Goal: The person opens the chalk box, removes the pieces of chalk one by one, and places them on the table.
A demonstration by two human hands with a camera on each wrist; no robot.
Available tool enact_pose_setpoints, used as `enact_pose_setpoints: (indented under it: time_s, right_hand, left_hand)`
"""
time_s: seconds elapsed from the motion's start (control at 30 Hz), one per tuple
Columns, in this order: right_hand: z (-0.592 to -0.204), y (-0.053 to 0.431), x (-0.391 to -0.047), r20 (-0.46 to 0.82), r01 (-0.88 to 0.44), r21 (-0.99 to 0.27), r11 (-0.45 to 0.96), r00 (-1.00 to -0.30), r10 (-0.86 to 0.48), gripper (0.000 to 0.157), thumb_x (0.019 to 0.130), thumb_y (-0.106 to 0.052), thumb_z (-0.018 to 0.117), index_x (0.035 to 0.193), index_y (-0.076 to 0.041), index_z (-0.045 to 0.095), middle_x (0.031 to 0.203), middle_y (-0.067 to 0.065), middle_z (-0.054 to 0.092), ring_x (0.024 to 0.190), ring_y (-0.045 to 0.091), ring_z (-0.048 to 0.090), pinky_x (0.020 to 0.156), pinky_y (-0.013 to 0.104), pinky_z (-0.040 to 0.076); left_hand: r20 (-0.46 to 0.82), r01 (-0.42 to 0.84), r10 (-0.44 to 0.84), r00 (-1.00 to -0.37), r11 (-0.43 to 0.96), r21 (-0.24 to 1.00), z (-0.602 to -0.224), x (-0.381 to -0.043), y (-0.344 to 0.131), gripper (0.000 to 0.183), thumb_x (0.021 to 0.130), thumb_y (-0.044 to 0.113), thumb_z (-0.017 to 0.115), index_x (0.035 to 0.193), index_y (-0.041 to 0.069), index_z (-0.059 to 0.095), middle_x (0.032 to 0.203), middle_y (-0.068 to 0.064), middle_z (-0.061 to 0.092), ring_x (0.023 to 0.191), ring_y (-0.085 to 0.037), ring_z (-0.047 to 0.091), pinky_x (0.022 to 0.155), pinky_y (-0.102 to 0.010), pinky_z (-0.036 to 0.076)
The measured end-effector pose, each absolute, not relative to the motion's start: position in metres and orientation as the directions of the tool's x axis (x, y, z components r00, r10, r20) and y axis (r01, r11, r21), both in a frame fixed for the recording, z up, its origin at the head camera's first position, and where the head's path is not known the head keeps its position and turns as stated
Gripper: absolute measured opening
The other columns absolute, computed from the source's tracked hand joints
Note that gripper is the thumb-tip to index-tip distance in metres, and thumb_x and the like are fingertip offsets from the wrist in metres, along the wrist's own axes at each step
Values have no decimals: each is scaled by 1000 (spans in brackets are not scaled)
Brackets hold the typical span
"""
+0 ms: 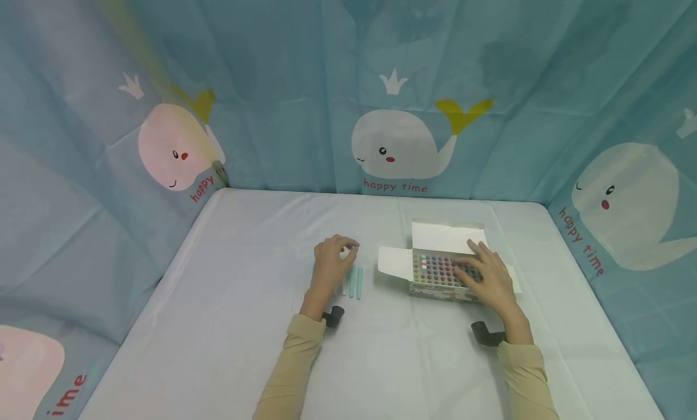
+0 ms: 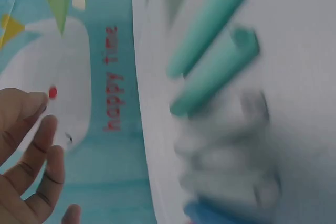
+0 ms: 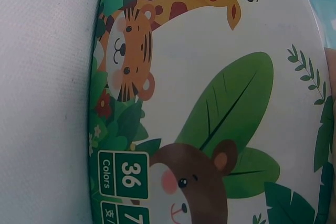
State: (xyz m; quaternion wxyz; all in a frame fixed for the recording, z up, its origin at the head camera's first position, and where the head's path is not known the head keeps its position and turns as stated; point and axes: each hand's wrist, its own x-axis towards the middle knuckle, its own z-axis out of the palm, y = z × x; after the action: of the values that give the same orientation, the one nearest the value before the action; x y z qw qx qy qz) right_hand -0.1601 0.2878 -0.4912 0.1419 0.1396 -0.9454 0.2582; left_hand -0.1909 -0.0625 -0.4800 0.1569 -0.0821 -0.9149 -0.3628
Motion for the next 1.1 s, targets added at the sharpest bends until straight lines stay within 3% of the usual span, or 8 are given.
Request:
enact_pose_setpoints:
  time_s: [0.2, 0.53, 1.1]
  right_hand:
    - [-492, 288, -161, 342, -336, -443, 832, -920, -189, 30, 84, -33, 67, 106, -14, 67, 143, 20, 37, 134, 42, 26, 109, 59, 12]
    - [-492, 286, -160, 334, -320, -446, 836, -926, -176, 29, 83, -33, 67, 106, -14, 67, 143, 20, 37, 135, 41, 25, 110, 57, 9]
    - [-495, 289, -163, 340, -327, -449, 832, -923, -179, 29, 83, -34, 67, 105, -16, 67, 143, 20, 37, 135, 41, 24, 109, 59, 10]
  left_hand:
    - [433, 403, 138, -891, 678, 614, -472, -191, -35, 9, 86, 17, 64, 92, 18, 70, 87, 5, 65, 82, -16, 55, 87, -43, 37]
    - [453, 504, 269, -850, 667, 549, -468, -192, 11, 8, 85, 19, 65, 91, 19, 70, 86, 6, 66, 80, -12, 56, 84, -37, 42]
    - [267, 499, 427, -864, 801, 330, -469, -204, 55, 17, 85, 27, 64, 101, 28, 70, 106, 6, 58, 93, -13, 50, 93, -40, 40]
